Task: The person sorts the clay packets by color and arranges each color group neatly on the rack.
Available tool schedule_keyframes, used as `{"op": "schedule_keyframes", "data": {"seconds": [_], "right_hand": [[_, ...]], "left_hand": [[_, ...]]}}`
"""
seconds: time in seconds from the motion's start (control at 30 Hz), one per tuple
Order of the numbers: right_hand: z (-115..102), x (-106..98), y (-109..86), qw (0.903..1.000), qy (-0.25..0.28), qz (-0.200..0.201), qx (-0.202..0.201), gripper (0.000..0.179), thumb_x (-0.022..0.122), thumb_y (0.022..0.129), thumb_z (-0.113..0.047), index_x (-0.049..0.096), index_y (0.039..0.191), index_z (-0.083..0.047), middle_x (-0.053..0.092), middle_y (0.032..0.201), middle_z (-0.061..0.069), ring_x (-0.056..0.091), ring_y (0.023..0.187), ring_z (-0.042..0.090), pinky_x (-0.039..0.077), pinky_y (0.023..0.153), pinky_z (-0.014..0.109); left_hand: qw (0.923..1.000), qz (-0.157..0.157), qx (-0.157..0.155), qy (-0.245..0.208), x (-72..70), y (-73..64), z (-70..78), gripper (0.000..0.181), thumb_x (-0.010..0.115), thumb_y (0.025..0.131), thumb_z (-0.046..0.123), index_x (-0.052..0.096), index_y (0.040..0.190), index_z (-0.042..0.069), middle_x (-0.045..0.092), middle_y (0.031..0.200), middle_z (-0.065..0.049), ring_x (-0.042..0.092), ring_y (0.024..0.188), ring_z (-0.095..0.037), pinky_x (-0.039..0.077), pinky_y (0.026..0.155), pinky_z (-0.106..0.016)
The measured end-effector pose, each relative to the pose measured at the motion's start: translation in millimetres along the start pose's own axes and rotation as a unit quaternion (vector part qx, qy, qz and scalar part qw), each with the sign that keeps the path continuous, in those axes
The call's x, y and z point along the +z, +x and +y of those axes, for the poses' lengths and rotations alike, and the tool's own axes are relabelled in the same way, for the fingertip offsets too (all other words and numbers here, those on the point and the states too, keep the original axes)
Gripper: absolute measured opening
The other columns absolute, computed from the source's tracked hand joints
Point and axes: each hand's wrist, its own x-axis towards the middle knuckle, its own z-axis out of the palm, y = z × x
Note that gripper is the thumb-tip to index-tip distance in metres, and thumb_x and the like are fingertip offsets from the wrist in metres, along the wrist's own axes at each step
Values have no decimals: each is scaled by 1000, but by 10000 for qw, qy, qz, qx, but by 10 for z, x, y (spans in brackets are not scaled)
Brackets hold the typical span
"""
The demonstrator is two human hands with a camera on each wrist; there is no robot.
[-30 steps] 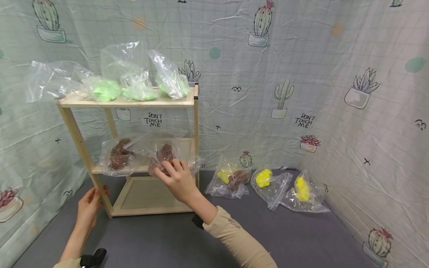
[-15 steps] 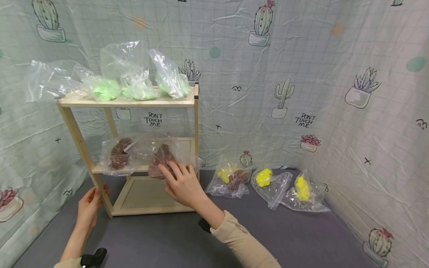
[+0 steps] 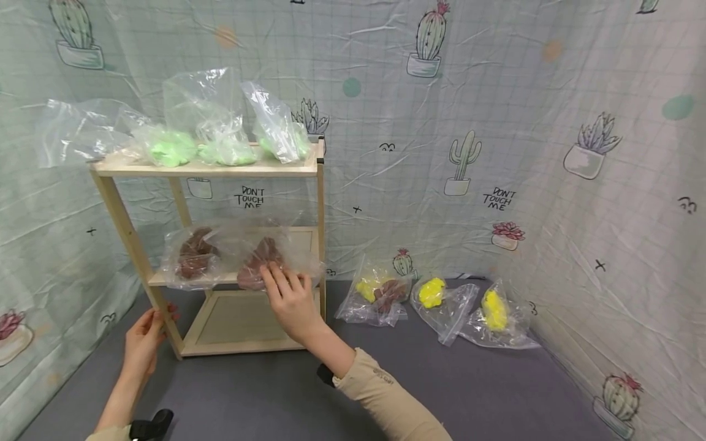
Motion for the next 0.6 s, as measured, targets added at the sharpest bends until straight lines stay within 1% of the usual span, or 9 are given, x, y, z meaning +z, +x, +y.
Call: {"op": "schedule_keyframes", "data": {"seconds": [0.13, 0.2, 0.27, 0.37, 0.47, 0.53, 0.6], "right_hand": [[-102, 87, 55, 9983, -12, 418, 398, 33, 53, 89, -13, 52, 120, -1, 62, 113, 9, 60, 91, 20, 37, 74, 33], [-145, 121, 92, 9969, 19, 495, 611, 33, 53, 88, -11, 51, 120, -1, 63, 112, 9, 60, 87, 18, 37, 73, 33], [-179, 147, 133, 9960, 13, 490, 743, 33, 51, 90, -12, 51, 120, -1, 63, 112, 8, 60, 84, 17, 37, 73, 34], [-219, 173, 194, 9963, -92, 404, 748, 31, 48, 92, -14, 51, 121, -4, 62, 113, 7, 59, 84, 16, 38, 74, 34], [-247, 192, 229, 9974, -196, 280, 628, 31, 44, 94, -18, 53, 121, -5, 62, 113, 7, 60, 90, 18, 39, 76, 36], [-259, 196, 241, 9982, -183, 73, 568, 34, 40, 94, -22, 51, 122, -6, 61, 115, 8, 59, 95, 20, 39, 78, 38], [-266, 189, 256, 9980, -62, -245, 583, 39, 39, 94, -27, 49, 125, -6, 59, 118, 8, 57, 101, 22, 38, 81, 41]], "left_hand": [[10000, -9, 13, -23, -13, 1, 4, 27, 45, 92, 15, 57, 111, 0, 66, 89, 14, 63, 79, 1, 47, 66, -14], [10000, -18, 26, -45, -16, 2, 4, 26, 45, 92, 15, 58, 109, 2, 66, 89, 14, 63, 79, 0, 47, 66, -14], [10000, -18, 38, -40, -19, 3, 5, 24, 45, 92, 15, 59, 108, 4, 66, 89, 13, 63, 79, 0, 47, 66, -14], [10000, -8, 51, -39, -21, 5, 9, 24, 45, 92, 15, 59, 108, 4, 66, 89, 13, 63, 79, 0, 47, 66, -13], [10000, -3, 43, -39, -21, 5, 7, 25, 45, 92, 15, 59, 108, 3, 66, 89, 13, 63, 79, 0, 47, 66, -13], [10000, 14, 31, -45, -17, 3, 2, 24, 45, 92, 15, 59, 107, 3, 66, 88, 13, 63, 79, 0, 47, 65, -14], [10000, 30, 16, -48, -15, 4, -5, 23, 45, 92, 15, 60, 106, 5, 66, 88, 14, 63, 78, 0, 47, 65, -14]]}}
